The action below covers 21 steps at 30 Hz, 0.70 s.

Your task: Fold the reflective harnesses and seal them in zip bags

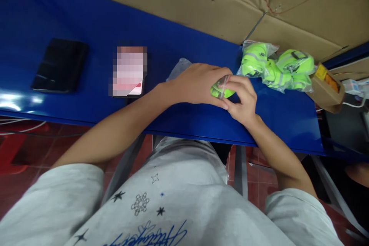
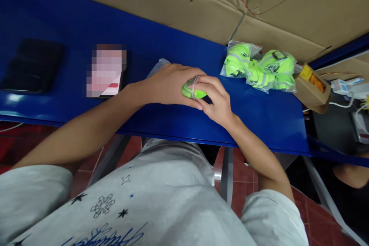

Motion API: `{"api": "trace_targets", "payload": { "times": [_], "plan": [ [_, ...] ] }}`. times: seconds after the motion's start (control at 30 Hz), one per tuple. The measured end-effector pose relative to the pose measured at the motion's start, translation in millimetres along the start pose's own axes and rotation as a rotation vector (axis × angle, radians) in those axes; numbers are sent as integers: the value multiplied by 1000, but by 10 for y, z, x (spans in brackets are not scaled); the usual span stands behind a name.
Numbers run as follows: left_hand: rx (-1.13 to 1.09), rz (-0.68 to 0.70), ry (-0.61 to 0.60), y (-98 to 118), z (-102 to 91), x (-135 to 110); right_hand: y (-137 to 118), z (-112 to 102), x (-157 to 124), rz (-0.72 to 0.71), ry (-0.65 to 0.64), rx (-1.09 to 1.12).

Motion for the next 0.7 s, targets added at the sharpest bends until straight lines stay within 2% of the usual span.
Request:
{"api": "trace_targets", "payload": {
  "times": [0.07, 0.1, 0.23, 0.27, 0.33, 0.4, 0.47, 0.57, 0.63, 0.67, 0.7],
  "plan": [
    [8, -8, 44, 59, -33, -3, -32, 1, 12, 4, -1, 0],
    [14, 3, 53, 93, -38, -9, -38, 37, -2, 5, -76, 9],
    [83, 124, -32, 237, 58, -75, -59, 260, -194, -4, -577, 55],
    [100, 159, -60, 264, 90, -96, -70, 295, -237, -10, -658, 51],
    [72, 201, -87, 308, 103, -121, -89, 333, -273, -2, -736, 23],
    [-69, 191, -80, 338, 17, -118, -116, 338, -245, 17, -726, 0],
    [-323, 160, -46, 358, -171, -88, -160, 325, -191, 8, -665, 4],
    [-739, 67, 94, 278, -521, -16, -208, 280, -123, -44, -500, -10],
    [-714, -22, 220, 120, -658, 24, -211, 250, -122, -72, -417, -35],
    [-633, -69, 231, 33, -667, 36, -207, 238, -131, -85, -403, -41],
    [-548, -113, 174, -47, -626, 43, -206, 226, -141, -103, -404, -37]
  ]
}}
Point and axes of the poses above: each hand's wrist, its own x-axis towards the middle knuckle, its own z-axis out of the palm, y = z × x, the point moved 5 cm from there along x, towards the middle knuckle, and after that the axes turned 15 degrees about y, right-handed, at the moved point
